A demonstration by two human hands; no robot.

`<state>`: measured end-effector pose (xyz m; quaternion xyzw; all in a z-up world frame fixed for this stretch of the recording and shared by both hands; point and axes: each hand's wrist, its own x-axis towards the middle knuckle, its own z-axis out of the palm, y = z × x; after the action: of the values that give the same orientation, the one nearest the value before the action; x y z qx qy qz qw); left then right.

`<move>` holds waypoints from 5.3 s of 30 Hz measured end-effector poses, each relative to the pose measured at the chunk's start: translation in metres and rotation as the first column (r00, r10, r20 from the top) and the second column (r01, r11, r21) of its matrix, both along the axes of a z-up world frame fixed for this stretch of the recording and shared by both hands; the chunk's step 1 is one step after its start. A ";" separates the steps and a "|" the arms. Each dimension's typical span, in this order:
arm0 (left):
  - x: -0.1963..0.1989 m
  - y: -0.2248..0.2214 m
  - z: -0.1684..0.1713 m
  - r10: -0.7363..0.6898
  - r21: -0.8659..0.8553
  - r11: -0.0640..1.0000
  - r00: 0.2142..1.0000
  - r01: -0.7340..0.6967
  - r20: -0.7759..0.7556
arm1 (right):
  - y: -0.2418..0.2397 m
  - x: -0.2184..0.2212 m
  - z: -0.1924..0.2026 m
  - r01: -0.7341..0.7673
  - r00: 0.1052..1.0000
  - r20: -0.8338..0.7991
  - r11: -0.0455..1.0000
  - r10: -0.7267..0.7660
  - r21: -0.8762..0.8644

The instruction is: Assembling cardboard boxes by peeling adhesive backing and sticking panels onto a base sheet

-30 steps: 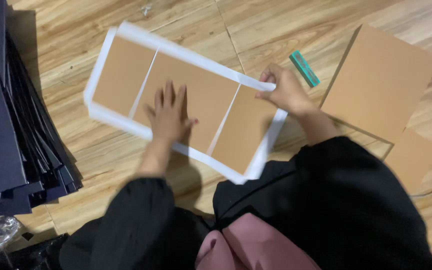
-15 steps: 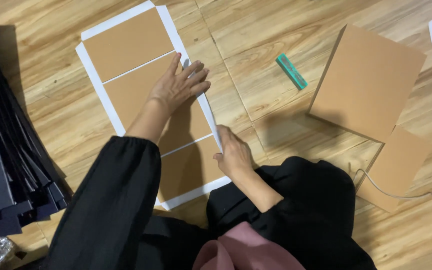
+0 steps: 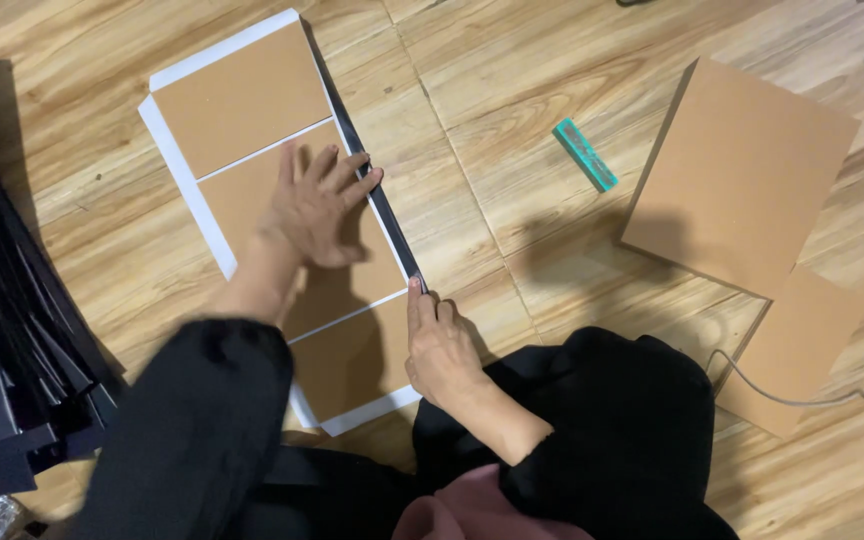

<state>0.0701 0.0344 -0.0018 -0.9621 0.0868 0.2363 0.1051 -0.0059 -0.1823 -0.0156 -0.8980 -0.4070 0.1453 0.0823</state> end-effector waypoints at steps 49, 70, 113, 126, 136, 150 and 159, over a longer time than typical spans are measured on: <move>-0.050 -0.026 -0.040 0.509 -0.489 0.809 0.805 -0.326 0.305 | -0.057 -0.019 0.001 -0.110 0.993 0.068 0.935 0.093 0.336; -0.052 -0.022 -0.042 0.505 -0.499 0.812 0.793 -0.302 0.340 | 0.013 0.062 -0.030 0.000 0.936 0.332 0.940 -0.120 0.341; -0.053 -0.020 -0.044 0.428 -0.420 0.883 0.721 -0.208 0.544 | 0.201 0.252 -0.052 0.078 0.952 0.238 0.902 -0.194 0.424; -0.051 -0.021 -0.040 0.415 -0.411 0.890 0.725 -0.198 0.550 | 0.168 0.243 -0.033 -0.140 0.980 0.180 0.929 0.082 0.343; -0.055 -0.023 -0.076 0.504 -0.467 0.847 0.666 -0.254 0.550 | 0.101 0.177 -0.044 -0.094 0.989 0.140 0.951 0.054 0.295; -0.058 -0.023 -0.054 0.508 -0.456 0.853 0.602 -0.253 0.617 | -0.027 0.042 -0.006 -0.033 0.999 0.032 0.986 0.029 0.165; -0.041 -0.030 -0.030 0.406 -0.270 0.908 0.834 -0.321 0.375 | -0.091 0.000 -0.007 -0.073 0.981 -0.159 0.966 0.115 0.249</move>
<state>0.0288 0.0048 -0.0320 -0.9943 -0.1003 0.0285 -0.0208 -0.0060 -0.2736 -0.0223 -0.8450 -0.4552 0.1754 0.2191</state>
